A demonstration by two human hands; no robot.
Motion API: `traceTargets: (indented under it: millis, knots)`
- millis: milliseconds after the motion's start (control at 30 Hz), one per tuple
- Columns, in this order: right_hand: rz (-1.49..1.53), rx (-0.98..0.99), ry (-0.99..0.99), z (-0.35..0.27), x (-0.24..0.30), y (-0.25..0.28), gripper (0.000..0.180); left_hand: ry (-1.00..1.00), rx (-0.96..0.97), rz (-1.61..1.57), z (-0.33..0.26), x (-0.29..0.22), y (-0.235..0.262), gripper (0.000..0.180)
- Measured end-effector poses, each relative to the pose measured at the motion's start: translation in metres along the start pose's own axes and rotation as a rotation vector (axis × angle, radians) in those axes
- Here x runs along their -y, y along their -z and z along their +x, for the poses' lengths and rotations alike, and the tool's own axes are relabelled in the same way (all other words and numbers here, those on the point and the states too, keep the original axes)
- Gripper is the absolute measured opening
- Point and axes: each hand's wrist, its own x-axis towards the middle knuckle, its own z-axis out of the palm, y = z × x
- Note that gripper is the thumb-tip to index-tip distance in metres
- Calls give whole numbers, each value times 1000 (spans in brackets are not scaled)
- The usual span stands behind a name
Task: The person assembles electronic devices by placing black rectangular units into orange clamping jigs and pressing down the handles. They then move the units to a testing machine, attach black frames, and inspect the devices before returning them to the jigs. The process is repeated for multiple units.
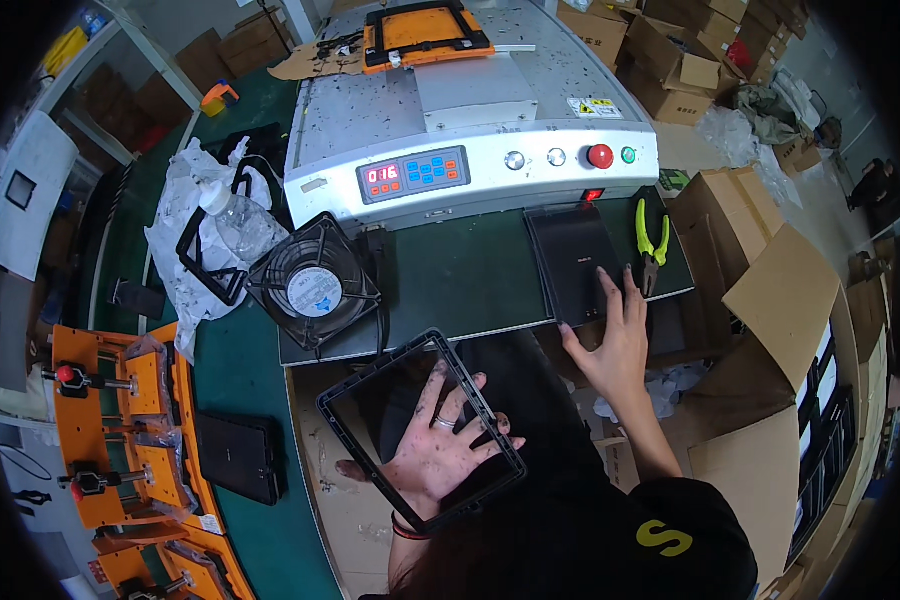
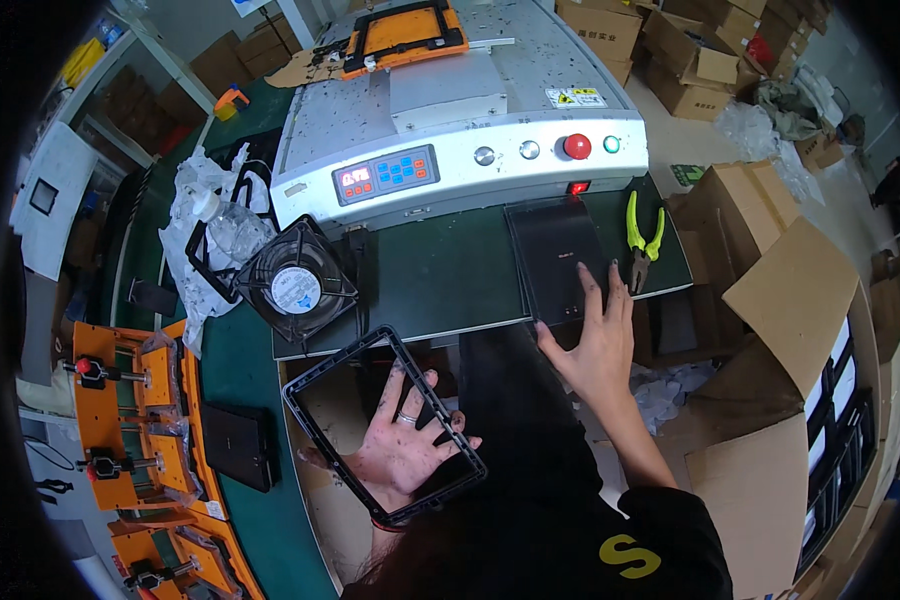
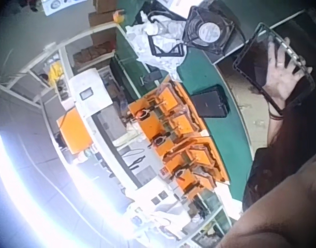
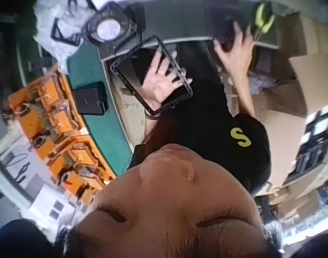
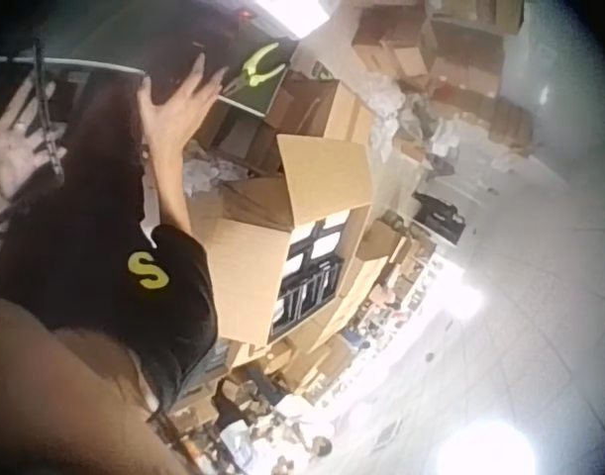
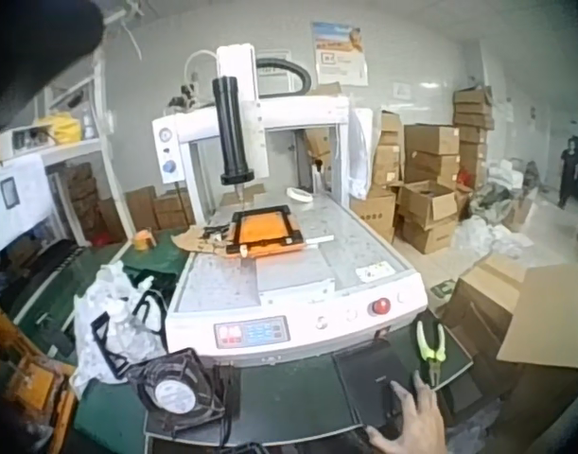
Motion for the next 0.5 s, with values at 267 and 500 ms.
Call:
traceTargets:
  millis: [267, 500]
  knots:
    - [1062, -17, -117, 9, -4, 32, 83, -262, -176, 272, 33, 1, -8, 90]
    - [1043, 302, 484, -30, 57, 32, 106, -459, 70, 155, 41, 13, 9, 126]
